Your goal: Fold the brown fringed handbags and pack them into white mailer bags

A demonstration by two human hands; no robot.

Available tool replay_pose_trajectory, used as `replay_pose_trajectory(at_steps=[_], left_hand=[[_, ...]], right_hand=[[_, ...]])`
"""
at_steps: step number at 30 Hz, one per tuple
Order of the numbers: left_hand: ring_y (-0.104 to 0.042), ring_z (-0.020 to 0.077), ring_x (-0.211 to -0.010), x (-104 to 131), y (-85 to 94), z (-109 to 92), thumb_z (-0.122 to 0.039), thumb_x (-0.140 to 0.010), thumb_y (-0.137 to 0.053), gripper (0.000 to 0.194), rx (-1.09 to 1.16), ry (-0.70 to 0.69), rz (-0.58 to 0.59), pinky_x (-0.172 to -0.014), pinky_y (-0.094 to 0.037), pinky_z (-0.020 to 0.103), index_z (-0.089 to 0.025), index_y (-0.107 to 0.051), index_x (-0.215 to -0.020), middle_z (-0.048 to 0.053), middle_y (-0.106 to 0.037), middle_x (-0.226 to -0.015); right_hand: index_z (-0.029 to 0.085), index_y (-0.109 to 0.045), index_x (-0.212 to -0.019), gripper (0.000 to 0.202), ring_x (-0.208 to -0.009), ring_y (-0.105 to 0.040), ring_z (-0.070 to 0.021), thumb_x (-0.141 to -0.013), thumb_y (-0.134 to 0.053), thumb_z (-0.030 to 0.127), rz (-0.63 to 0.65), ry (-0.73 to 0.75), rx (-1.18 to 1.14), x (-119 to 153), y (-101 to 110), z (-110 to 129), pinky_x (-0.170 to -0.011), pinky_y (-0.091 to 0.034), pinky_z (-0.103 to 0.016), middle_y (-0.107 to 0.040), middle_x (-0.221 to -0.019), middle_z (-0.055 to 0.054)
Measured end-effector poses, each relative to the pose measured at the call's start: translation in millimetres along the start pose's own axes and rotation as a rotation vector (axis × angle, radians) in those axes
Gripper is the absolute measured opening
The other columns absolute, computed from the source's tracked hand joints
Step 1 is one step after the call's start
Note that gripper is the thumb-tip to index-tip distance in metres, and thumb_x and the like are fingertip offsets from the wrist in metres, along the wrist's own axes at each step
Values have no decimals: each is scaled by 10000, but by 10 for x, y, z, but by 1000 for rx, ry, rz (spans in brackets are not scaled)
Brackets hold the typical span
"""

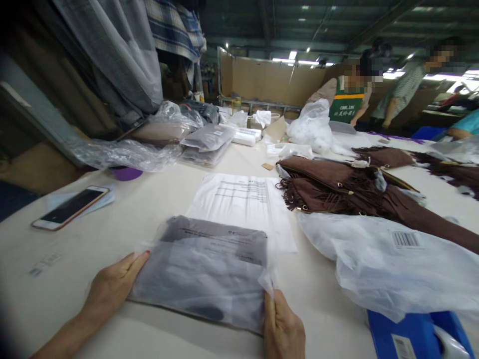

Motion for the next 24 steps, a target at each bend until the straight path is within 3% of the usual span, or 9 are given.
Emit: replay_pose_trajectory(at_steps=[4,6,9,11,12,14,16,20,24], left_hand=[[-575,186,-537,-22,-41,-15,-329,-889,-319,351,-156,30,85,-508,-385,253,-224,-634,-775,33,-618,-612],[-590,198,-553,8,15,4,-355,-900,-331,332,-211,50,32,-526,-403,263,-212,-621,-828,34,-622,-618],[-634,277,-824,160,331,-137,-370,-904,-367,361,-218,-40,-371,-704,-476,357,-112,-540,-1087,139,-658,-895],[-507,328,-1138,323,491,-436,-308,-899,-409,504,-165,-302,-608,-902,-428,442,-62,-319,-1330,220,-546,-1188],[-405,325,-1245,379,487,-633,-276,-895,-424,580,-147,-488,-618,-982,-370,469,-96,-201,-1399,212,-478,-1287],[-287,303,-1326,402,315,-1016,-277,-894,-444,637,-162,-836,-432,-1058,-271,513,-225,-116,-1438,136,-428,-1370],[-303,328,-1315,303,78,-1240,-397,-891,-452,584,-216,-980,-200,-1043,-249,582,-303,-213,-1416,98,-422,-1389],[-298,359,-1312,-10,-256,-1275,-525,-875,-419,539,-229,-894,66,-989,-305,621,-358,-305,-1374,78,-322,-1451],[-239,335,-1342,-71,-320,-1205,-540,-881,-387,518,-209,-833,120,-1018,-268,619,-394,-288,-1368,41,-283,-1468]], right_hand=[[252,-461,-591,451,-410,-520,-167,-892,-224,490,-22,84,228,-89,-21,111,-422,-290,-258,-509,-449,17],[254,-443,-593,436,-402,-524,-176,-897,-182,427,-64,113,302,-96,-9,164,-422,-262,-271,-515,-449,7],[253,-427,-586,413,-385,-531,-174,-897,-179,365,-126,164,342,-77,19,240,-429,-244,-277,-525,-442,0],[251,-428,-582,398,-377,-534,-170,-896,-201,349,-148,188,343,-68,30,267,-431,-241,-278,-534,-439,-1],[250,-432,-584,394,-375,-535,-169,-896,-210,344,-150,193,341,-68,30,271,-430,-240,-278,-542,-444,-2],[247,-443,-588,396,-380,-538,-165,-901,-217,335,-141,191,332,-72,24,266,-430,-242,-277,-558,-462,-5],[242,-456,-591,404,-398,-549,-160,-914,-234,340,-126,160,321,-70,14,244,-433,-254,-269,-564,-471,-2],[227,-518,-657,299,-436,-578,-154,-901,-426,374,-124,23,389,-19,19,169,-427,-255,-243,-588,-492,12],[215,-545,-684,233,-445,-598,-174,-855,-553,374,-170,-79,524,26,78,107,-417,-218,-232,-591,-486,10]])
Point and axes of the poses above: each hand's wrist, its own x-axis away from the middle knuckle, its own y-axis out of the back of the hand, z = x × y, the point moved 7 cm from there along -x, towards the middle knuckle
